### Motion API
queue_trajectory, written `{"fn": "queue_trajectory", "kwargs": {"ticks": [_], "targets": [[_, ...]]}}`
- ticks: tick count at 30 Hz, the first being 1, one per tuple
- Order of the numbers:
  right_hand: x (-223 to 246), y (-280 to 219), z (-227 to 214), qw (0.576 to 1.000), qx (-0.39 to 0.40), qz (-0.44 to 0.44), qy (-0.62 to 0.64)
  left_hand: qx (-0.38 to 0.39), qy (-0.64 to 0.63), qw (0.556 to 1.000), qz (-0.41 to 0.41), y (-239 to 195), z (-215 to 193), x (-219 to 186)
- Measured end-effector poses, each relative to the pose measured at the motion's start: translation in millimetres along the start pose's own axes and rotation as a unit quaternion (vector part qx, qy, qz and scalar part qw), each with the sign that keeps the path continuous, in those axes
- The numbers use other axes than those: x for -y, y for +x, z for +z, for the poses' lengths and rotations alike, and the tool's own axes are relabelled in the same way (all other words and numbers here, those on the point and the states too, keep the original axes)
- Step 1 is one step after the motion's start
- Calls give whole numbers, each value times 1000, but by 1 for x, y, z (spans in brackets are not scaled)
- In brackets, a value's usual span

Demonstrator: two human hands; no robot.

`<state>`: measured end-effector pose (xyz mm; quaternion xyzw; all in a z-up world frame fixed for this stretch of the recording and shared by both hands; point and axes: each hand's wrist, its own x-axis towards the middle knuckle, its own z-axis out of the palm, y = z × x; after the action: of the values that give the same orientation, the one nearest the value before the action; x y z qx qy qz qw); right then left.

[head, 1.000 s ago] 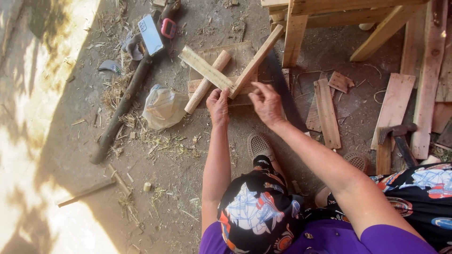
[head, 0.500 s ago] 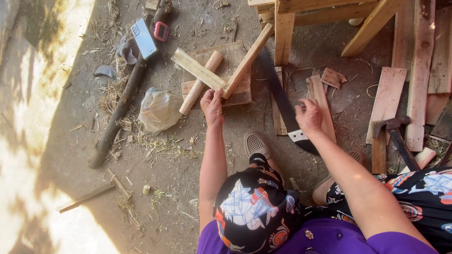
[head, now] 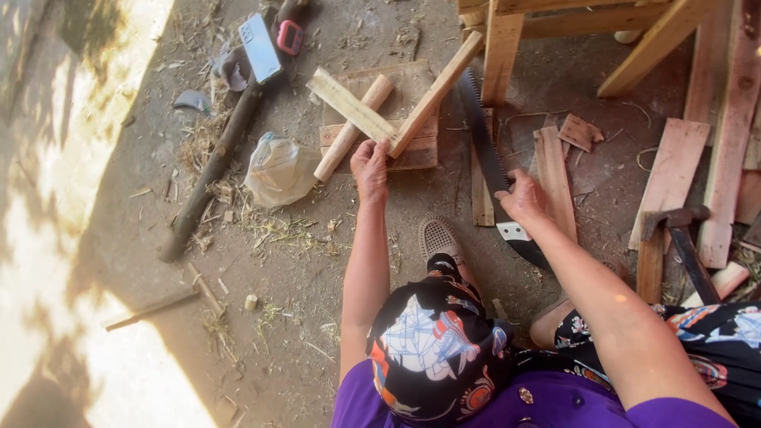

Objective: The person saws a small piece of wood placed on a wooden block using a hand saw. After cutting, they pick up the wood pieces, inspect them, and place them on a nearby wooden structure. The person then retrieves a small item from a plastic bag on the ground.

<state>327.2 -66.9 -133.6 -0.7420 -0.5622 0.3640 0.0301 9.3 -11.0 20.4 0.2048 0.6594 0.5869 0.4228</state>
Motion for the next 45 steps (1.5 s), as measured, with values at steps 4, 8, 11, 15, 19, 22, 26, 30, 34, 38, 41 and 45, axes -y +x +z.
{"fn": "queue_trajectory", "kwargs": {"ticks": [4,8,11,15,19,22,26,30,34,38,41,45], "targets": [[44,-27,-32,991,-72,-68,-86,-11,-3,1000,7,2,0,8],[109,-41,-53,962,-142,-232,15,-9,-15,1000,-1,3,0,13],[158,-29,-58,915,-172,-357,75,-16,-14,1000,3,3,2,14],[234,-3,-72,854,-198,-474,79,-19,7,1000,12,6,7,19],[264,69,-47,848,-153,-507,5,-42,55,997,28,-1,11,19],[297,70,-65,857,-106,-496,-85,-57,75,995,33,0,9,22],[317,89,-57,841,-69,-510,-165,23,90,995,48,-6,0,4],[319,111,-45,816,-76,-531,-216,4,131,988,88,-9,2,0],[318,118,-46,811,-58,-535,-230,3,134,987,82,-11,3,-2],[317,126,-46,842,-31,-483,-238,3,128,988,86,-11,2,-1],[318,123,-52,857,-20,-462,-226,3,130,987,91,-10,2,0],[309,132,-51,864,3,-475,-167,-2,128,987,93,-11,3,0]]}}
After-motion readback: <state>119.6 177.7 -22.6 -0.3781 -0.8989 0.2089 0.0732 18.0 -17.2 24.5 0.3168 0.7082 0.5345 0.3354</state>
